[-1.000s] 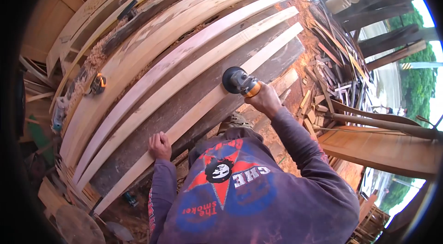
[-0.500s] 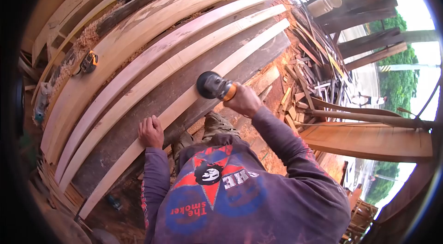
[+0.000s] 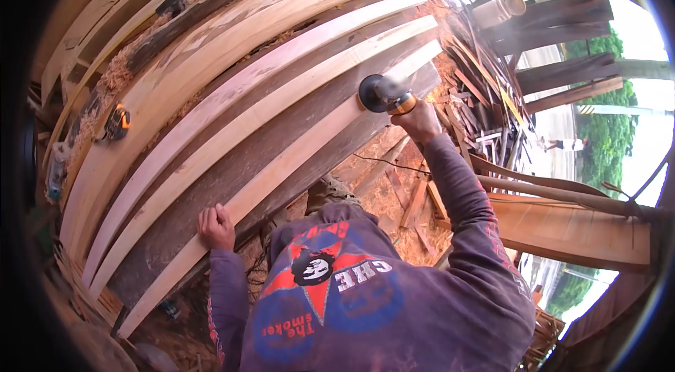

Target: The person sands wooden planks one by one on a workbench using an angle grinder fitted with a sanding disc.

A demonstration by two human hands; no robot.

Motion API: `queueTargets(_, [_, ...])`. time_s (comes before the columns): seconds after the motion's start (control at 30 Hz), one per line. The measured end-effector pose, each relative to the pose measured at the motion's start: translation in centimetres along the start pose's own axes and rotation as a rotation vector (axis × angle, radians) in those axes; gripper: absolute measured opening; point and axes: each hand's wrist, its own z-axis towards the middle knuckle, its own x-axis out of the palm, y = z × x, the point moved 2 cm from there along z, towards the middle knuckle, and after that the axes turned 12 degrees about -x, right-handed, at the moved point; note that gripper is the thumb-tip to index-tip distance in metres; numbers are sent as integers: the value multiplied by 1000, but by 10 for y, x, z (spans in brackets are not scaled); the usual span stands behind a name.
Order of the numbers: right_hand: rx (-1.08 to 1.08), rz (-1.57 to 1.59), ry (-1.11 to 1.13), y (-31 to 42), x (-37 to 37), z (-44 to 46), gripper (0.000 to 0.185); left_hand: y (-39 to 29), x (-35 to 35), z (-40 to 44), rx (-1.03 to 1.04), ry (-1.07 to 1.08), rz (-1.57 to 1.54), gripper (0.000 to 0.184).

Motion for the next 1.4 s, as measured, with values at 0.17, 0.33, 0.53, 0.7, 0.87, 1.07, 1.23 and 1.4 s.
queueTargets(0.17, [59,52,-57,-46,-41,49,34,-7,-3,4,-17,48,-6,29])
queueTargets(0.33, [131,-8,-81,-101,-79,94,37,-12,-2,6,5,38,-4,30])
queueTargets(0.53, [219,-79,-114,-147,-118,136,36,-18,-1,9,2,87,6,32])
queueTargets(0.7, [319,62,-182,-174,-136,163,36,-18,-2,7,-28,107,62,32])
queueTargets(0.87, [384,82,-250,-179,-143,174,35,-15,-1,5,-26,120,65,32])
queueTargets(1.07, [406,19,-231,-180,-107,145,36,-4,1,2,-16,86,63,31])
queueTargets(1.23, [36,44,-85,-98,-43,72,34,-9,-1,0,-22,90,80,30])
queueTargets(1.4, [140,186,-46,23,2,1,37,-9,-1,1,0,50,69,26])
